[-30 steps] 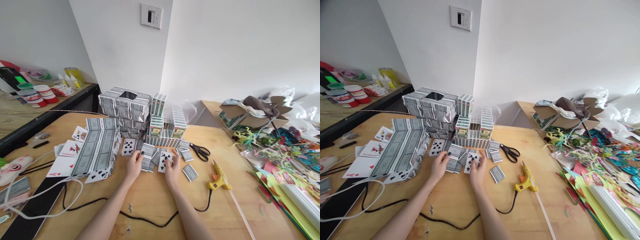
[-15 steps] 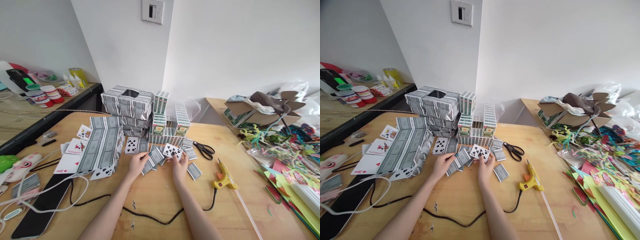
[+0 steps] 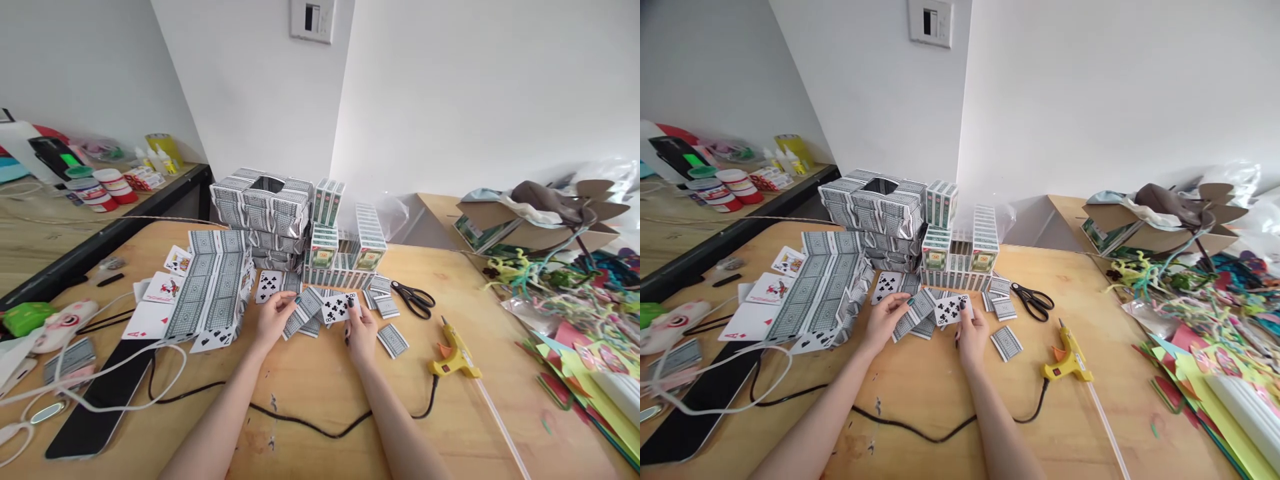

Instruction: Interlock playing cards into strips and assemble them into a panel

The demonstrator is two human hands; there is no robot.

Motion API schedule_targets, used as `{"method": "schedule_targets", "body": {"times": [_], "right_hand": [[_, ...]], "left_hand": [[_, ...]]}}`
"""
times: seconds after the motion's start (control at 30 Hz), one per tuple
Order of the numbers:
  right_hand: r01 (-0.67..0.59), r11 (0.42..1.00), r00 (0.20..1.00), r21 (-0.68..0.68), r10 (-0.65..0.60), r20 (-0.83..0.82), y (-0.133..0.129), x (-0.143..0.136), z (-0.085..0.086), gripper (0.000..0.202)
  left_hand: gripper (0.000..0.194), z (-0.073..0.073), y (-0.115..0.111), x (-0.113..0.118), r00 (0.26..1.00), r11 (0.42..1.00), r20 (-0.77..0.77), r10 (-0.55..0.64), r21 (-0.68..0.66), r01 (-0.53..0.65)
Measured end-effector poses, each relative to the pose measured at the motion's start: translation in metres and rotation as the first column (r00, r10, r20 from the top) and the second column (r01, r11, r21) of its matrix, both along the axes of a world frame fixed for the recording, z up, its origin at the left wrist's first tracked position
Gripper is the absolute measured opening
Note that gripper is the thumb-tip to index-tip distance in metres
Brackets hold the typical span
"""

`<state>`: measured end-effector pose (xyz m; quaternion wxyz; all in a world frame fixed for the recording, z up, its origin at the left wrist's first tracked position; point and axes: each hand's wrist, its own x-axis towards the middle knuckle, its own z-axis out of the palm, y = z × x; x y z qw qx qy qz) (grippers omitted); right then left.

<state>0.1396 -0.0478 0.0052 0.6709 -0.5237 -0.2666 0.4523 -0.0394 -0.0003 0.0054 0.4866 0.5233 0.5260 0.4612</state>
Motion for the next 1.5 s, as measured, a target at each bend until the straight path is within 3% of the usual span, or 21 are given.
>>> {"method": "schedule_targets", "body": {"times": [0.13,0.33,0.63,0.8,1.0,1.33,1.5], "right_hand": [[-0.087,0.993,0.972,0.075,0.101,-0.214,0.001,0.004,0.002,0.030],[-0.223,0.965,0.912,0.136,0.256,-0.320,-0.003,0.004,0.004,0.027],[-0.166,0.978,0.974,0.127,0.182,-0.133,-0.003,0.002,-0.005,0.053],[-0.288,0.956,0.957,0.057,0.289,-0.010,-0.004,0.004,-0.010,0.053],[-0.218,0.975,0.976,0.045,0.218,0.009,-0.004,0.005,-0.010,0.054],[-0.373,0.928,0.923,-0.010,0.372,0.096,-0.006,0.008,-0.003,0.033],[-0.473,0.879,0.871,-0.060,0.477,0.121,-0.007,0.023,0.001,0.035]], "left_hand": [[0.031,-0.003,0.001,-0.002,0.998,0.999,0.051,0.043,0.024,-0.044],[0.033,-0.007,0.000,-0.007,0.995,0.995,0.026,-0.100,-0.008,0.100],[0.027,-0.005,-0.005,-0.011,0.995,0.995,-0.012,-0.096,-0.023,0.096],[0.029,-0.002,-0.003,-0.014,0.999,0.998,0.017,-0.043,-0.042,0.044],[0.027,-0.001,-0.002,-0.015,0.998,0.998,-0.003,-0.059,-0.019,0.058],[0.024,0.000,-0.002,-0.017,0.990,0.995,-0.101,-0.102,0.002,0.103],[0.021,0.002,-0.003,-0.017,0.984,0.991,-0.114,-0.134,0.008,0.135]]}}
